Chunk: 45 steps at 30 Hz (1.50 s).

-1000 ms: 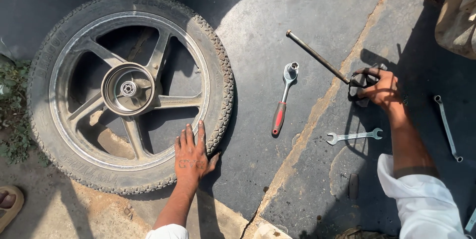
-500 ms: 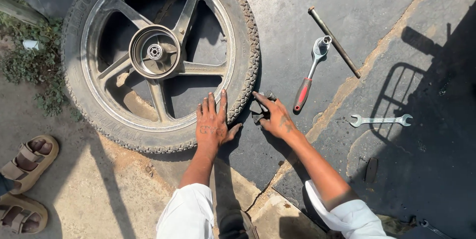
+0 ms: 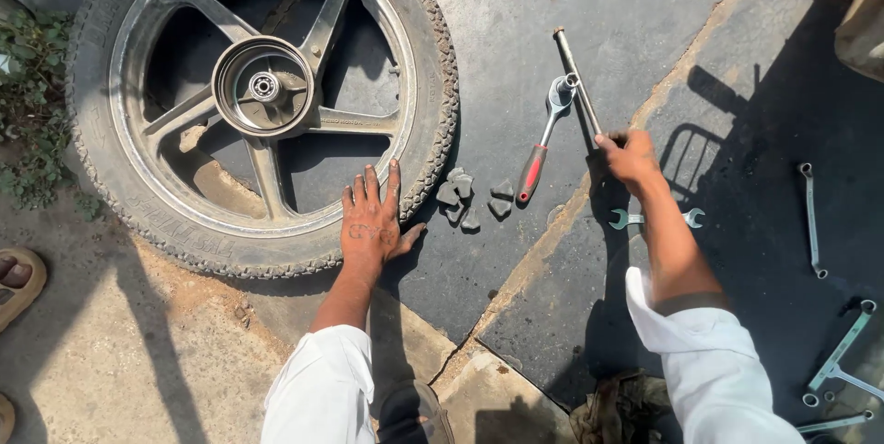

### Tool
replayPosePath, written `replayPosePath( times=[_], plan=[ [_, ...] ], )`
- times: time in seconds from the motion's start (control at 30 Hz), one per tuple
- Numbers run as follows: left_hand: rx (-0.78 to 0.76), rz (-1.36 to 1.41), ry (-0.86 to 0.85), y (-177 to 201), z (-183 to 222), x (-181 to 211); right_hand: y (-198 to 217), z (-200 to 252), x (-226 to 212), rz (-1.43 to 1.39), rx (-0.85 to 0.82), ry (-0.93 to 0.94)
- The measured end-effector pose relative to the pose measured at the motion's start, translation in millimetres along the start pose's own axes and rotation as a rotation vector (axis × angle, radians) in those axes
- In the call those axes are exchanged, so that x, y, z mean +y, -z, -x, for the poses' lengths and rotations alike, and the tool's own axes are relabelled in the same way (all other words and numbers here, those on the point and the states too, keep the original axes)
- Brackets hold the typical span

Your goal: Cleaning and lubricating motorcycle drum brake components.

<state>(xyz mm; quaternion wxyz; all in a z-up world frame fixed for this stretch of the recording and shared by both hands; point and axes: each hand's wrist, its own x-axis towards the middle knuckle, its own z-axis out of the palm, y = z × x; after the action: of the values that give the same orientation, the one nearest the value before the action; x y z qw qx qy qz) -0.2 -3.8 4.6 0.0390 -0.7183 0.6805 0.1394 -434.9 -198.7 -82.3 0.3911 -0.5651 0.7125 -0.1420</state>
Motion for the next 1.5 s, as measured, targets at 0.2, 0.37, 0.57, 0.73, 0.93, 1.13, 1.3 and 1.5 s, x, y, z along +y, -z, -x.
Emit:
replayPosePath(
  times=[0.2, 0.37, 0.57, 0.73, 0.93, 1.13, 1.3, 1.5],
  plan=[
    [-0.196, -0.092, 0.021, 31.8, 4.5, 12.2, -32.0, 178.7, 4.5, -0.789, -0.004, 0.131],
    [-0.076, 0.594, -0.044, 39.4, -17.7, 68.1, -39.7, 319.1, 14.5, -0.874, -0.140, 0.146],
    [-0.154, 0.864, -0.339, 167.2, 60.6, 148.1, -50.2, 395.4, 19.8, -0.937, -0.307, 0.262],
    [-0.309, 0.110, -0.497, 200.1, 128.0, 159.6, -40.6, 421.9, 70.6, -1.097, -0.312, 0.284],
    [-0.031, 0.007, -0.736, 185.3, 259.5, 199.9, -42.6, 442.5, 108.0, -0.520, -0.081, 0.207],
    [0.221, 0.086, -0.576, 133.6, 284.0, 207.4, -68.1, 453.0, 144.4, 0.050, 0.013, -0.318],
    [-0.190, 0.417, -0.322, 132.7, 264.0, 196.5, -89.0, 403.7, 212.1, -0.162, 0.066, -0.504],
    [0.018, 0.323, -0.574, 81.6, 248.1, 209.4, 76.6, 366.0, 78.5, -1.657, 0.754, -0.437]
  ],
)
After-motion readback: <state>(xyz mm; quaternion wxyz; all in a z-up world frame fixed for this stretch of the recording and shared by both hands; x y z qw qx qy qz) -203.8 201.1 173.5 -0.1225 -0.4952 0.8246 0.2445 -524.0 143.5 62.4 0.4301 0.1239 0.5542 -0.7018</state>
